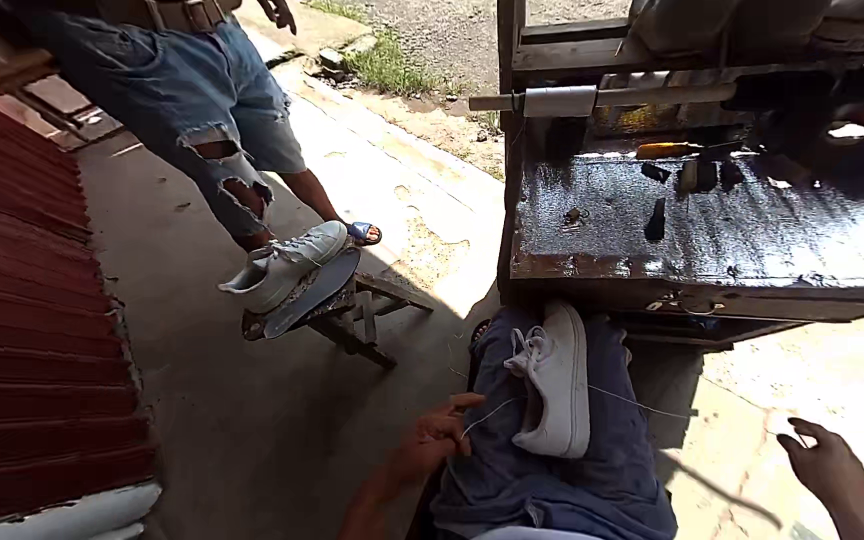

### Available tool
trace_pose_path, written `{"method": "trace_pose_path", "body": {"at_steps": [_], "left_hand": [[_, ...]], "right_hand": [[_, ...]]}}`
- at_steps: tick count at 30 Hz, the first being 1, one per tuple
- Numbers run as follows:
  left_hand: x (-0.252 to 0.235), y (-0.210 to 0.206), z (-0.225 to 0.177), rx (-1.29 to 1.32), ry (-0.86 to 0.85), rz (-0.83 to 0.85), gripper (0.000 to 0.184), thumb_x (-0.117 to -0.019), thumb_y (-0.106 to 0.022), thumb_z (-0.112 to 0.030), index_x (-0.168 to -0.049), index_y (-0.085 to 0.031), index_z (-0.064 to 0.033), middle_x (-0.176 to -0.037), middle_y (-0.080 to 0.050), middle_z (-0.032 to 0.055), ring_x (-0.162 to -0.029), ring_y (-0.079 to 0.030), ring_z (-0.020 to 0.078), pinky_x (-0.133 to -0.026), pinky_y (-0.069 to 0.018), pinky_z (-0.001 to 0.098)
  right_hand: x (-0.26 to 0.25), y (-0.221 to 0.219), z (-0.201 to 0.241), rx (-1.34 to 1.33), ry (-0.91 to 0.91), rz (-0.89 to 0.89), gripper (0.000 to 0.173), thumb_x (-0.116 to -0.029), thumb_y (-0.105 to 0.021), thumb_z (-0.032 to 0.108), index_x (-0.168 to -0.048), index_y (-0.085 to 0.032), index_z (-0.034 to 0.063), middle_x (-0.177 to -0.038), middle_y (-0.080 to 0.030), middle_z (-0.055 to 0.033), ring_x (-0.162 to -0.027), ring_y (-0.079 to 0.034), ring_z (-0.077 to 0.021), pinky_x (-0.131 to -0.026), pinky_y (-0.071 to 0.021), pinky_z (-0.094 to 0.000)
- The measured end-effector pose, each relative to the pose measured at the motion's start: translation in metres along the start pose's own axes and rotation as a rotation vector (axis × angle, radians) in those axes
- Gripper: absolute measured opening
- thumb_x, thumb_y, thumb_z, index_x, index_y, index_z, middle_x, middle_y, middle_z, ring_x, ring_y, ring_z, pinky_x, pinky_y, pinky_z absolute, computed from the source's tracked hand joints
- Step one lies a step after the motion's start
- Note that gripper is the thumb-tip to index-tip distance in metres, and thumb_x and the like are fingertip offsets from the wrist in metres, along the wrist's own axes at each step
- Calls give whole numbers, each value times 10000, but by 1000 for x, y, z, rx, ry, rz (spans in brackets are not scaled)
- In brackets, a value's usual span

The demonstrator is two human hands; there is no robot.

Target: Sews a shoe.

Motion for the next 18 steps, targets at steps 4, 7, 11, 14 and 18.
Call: {"method": "trace_pose_path", "body": {"at_steps": [4,7,11,14,18], "left_hand": [[-28,-31,-48,502,-202,15,283,-1018,-562,-371,-890,-773,-233,-1172,-757,30,-1291,-618,275,-1199,-389,492],[-29,-30,-41,195,-81,-69,246,-1034,-520,-223,-950,-737,-145,-970,-743,-3,-969,-717,146,-939,-590,370],[-32,-42,-33,-622,76,-129,331,-1040,-481,-212,-1200,-750,-105,-1191,-735,55,-1059,-703,144,-923,-579,356],[-43,-66,-31,-913,-14,-136,350,-1048,-478,-228,-1252,-740,-117,-1191,-742,90,-1056,-702,311,-883,-542,546],[-49,-79,-23,-988,-48,-94,323,-1051,-486,-218,-1201,-750,-108,-1014,-728,119,-955,-683,344,-814,-531,553]], "right_hand": [[38,-94,173,-404,434,121,366,-972,-631,134,-1329,-650,56,-1480,-558,-126,-753,-650,-109,-637,-567,-323],[70,-128,243,-100,578,212,589,-967,-701,230,-1519,-507,168,-1451,-599,-90,-874,-726,-277,-708,-599,-531],[69,-123,247,-26,441,285,265,-1025,-617,247,-1235,-726,128,-1072,-712,-111,-878,-704,-271,-757,-581,-513],[68,-108,256,-858,465,465,232,-1034,-559,176,-976,-756,67,-1297,-661,-61,-689,-601,-30,-587,-529,-206],[60,-104,260,-911,298,354,212,-1073,-523,211,-1037,-685,78,-901,-732,-27,-524,-549,-42,-472,-474,-201]]}}
Point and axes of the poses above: each hand's wrist, its own x-axis away from the middle knuckle, its own y-axis out of the back of the hand, z = x × y, the point moved 9 cm from there along -x, towards the middle knuckle
